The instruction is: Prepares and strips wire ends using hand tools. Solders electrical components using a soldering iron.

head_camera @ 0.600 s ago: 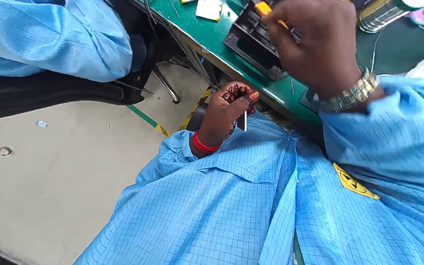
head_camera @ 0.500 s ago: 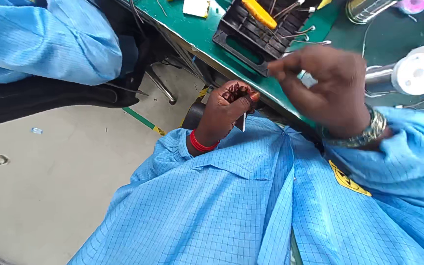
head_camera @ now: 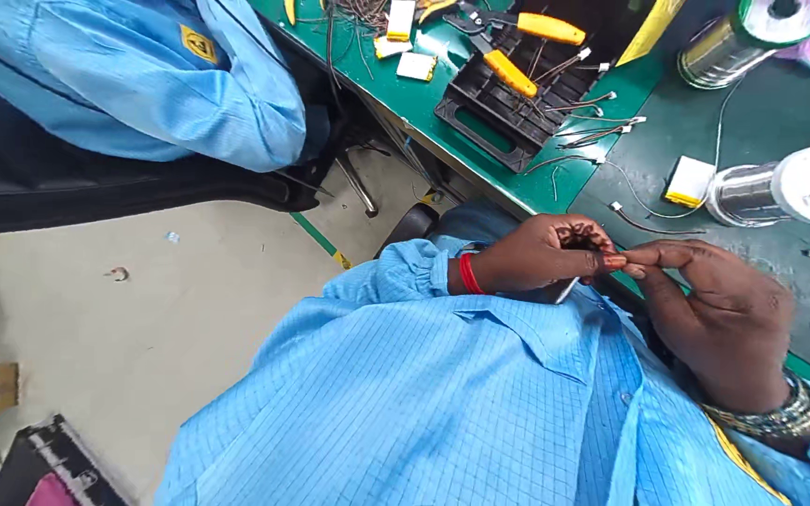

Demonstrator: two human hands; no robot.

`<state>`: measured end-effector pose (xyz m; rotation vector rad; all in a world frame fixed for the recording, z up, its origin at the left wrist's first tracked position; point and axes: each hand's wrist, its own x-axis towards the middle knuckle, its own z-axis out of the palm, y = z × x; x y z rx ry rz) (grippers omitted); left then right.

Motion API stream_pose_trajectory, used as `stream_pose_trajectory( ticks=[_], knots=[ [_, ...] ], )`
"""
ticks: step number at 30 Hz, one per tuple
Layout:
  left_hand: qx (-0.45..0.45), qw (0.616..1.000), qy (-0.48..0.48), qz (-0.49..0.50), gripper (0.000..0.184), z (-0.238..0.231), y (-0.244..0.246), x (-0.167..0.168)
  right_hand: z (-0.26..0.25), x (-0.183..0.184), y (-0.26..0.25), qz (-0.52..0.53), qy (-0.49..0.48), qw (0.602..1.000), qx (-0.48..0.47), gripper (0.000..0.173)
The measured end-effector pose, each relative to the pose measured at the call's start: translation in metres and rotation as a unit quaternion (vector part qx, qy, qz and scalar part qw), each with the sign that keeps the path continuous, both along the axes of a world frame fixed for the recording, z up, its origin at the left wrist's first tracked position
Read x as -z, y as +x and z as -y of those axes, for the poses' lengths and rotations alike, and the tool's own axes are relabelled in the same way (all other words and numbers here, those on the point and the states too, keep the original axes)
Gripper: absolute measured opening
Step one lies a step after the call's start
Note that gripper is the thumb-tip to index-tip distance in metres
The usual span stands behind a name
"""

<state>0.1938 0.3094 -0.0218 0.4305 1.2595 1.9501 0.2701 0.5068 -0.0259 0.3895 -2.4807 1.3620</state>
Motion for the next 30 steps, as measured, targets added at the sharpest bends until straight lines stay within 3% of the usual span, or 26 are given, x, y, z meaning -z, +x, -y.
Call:
stream_pose_trajectory(
  ticks=[6,15,22,25,30],
  knots=[
    [0.045,0.999,-0.013,0.013,0.009,-0.029,-0.004,0.002,-0.012,0.012,0.018,-0.026,0.025,0.994,0.101,0.028],
    [0.093,0.989,-0.063,-0.091,0.007,-0.073,-0.003,0.02,-0.031,0.02,0.05,-0.001,0.035,0.972,0.231,0.028],
    [0.096,0.983,-0.092,-0.128,0.007,-0.09,-0.001,0.027,-0.082,0.012,0.086,-0.027,0.023,0.927,0.373,0.017],
    [0.094,0.981,-0.089,-0.145,0.007,-0.1,-0.001,0.03,-0.123,-0.003,0.111,0.01,-0.112,0.89,0.441,0.015],
    [0.096,0.978,-0.094,-0.161,0.007,-0.113,-0.001,0.027,-0.178,-0.008,0.154,0.052,-0.373,0.769,0.517,0.033]
  ],
)
